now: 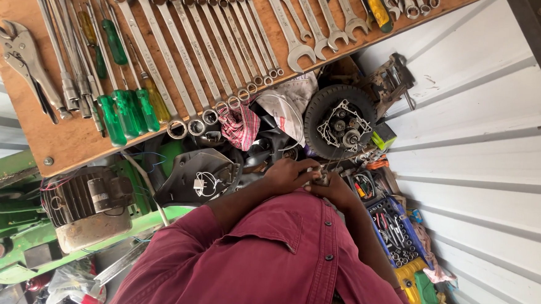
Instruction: The person takes a flat file from the wall-mounted tool rack, holds a small cylindrical metal component in one hand, and repeatedly files its surface while standing in the workshop. After filing, the person places the file back onto the tool rack.
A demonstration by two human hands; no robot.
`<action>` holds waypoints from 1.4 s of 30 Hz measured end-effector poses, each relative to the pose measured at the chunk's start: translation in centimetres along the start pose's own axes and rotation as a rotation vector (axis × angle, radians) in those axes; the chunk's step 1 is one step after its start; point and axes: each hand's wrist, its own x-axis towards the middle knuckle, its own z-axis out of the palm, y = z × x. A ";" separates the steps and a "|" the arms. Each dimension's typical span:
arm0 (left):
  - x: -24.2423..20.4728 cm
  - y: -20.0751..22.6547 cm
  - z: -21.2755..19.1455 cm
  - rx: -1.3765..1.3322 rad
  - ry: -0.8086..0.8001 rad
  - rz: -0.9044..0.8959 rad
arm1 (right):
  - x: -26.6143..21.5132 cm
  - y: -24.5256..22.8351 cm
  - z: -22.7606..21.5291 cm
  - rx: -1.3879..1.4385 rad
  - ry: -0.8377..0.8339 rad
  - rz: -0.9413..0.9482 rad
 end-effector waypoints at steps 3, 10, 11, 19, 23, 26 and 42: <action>-0.1 2.2 -1.3 -0.006 -0.060 -0.069 | 0.9 2.2 -0.3 -0.311 0.175 -0.027; 0.2 0.8 1.4 -0.025 0.093 -0.051 | 0.6 -0.8 2.3 -0.705 0.607 -0.051; 0.7 0.7 1.4 -0.032 0.125 -0.065 | 0.8 -0.9 2.4 -0.735 0.646 -0.066; 0.6 0.6 -0.4 -0.043 0.005 0.079 | 0.5 2.9 -0.1 0.007 0.064 -0.037; 0.6 0.5 -0.1 0.073 -0.165 -0.061 | 0.2 2.3 0.7 -0.129 0.187 -0.007; 0.6 -0.4 2.2 -0.026 -0.029 -0.031 | 0.4 0.6 2.1 -0.487 0.498 -0.010; 1.8 1.2 2.7 -0.206 0.068 -0.164 | -0.4 1.4 2.2 -0.730 0.846 -0.250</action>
